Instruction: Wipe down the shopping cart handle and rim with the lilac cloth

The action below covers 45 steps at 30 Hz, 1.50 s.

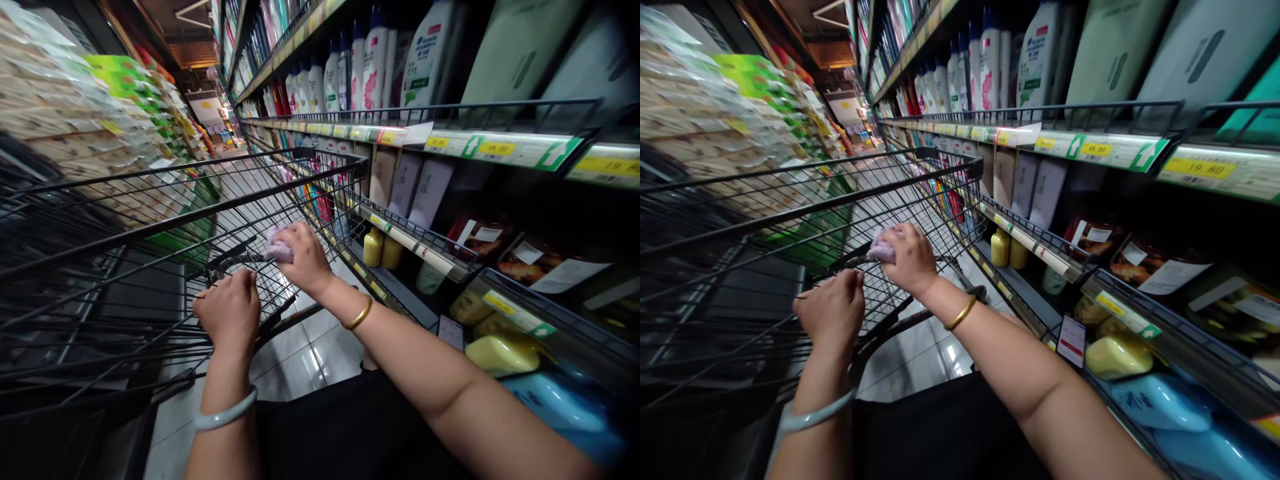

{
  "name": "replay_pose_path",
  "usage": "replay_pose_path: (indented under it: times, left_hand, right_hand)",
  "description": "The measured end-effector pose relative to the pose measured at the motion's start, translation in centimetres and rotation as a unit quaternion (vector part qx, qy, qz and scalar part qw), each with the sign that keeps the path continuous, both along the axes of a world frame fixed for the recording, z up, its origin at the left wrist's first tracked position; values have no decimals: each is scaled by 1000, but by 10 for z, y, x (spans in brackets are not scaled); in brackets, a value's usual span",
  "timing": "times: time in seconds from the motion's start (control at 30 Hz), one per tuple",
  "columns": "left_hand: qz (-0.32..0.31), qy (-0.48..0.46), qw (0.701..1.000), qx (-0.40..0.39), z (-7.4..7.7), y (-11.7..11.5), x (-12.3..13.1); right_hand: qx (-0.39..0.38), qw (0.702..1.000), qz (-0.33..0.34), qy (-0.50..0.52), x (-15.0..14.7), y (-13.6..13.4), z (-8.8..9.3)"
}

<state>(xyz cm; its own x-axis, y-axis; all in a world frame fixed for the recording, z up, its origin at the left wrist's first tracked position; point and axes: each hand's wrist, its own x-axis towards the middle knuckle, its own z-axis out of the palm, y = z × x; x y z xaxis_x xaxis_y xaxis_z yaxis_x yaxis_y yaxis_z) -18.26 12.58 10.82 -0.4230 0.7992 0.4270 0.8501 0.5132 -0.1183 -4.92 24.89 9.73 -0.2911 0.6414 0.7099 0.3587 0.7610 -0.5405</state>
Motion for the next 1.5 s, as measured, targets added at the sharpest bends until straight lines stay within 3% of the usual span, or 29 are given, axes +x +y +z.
replay_pose_path:
  times: [0.13, 0.3, 0.4, 0.53, 0.67, 0.93, 1.07, 1.13, 1.3, 1.5]
  left_hand:
    - [-4, 3, 1000, 1, -1, 1, -3]
    - [0, -12, 1000, -1, 1, 3, -5]
    - [1, -23, 1000, 1, 3, 3, -8]
    - [3, -35, 999, 3, 3, 3, -12]
    - [0, -40, 999, 1, 4, 3, -15]
    - [-8, -40, 999, 2, 4, 1, -20]
    - [-8, -41, 999, 4, 4, 1, -19]
    - [-9, -41, 999, 2, 4, 1, -19]
    - [-7, -34, 999, -5, 4, 1, -16]
    - [-6, -20, 1000, -3, 3, -1, -12]
  right_hand:
    - [53, 994, 74, -54, 2, 1, 0]
    - [-18, 999, -42, 12, 20, 38, -7]
    - [-27, 998, -62, -3, 16, 32, -12]
    - [34, 992, 51, -106, -1, -3, -19]
    - [113, 961, 145, -207, -10, -19, -28]
    - [101, 980, 53, -164, -5, -8, -26]
    - [116, 973, 72, -186, -11, -15, -25]
    - [126, 977, 73, -158, -13, -15, -17]
    - [94, 995, -8, -17, -12, -7, 11]
    - [48, 997, 19, -53, -17, -11, 8]
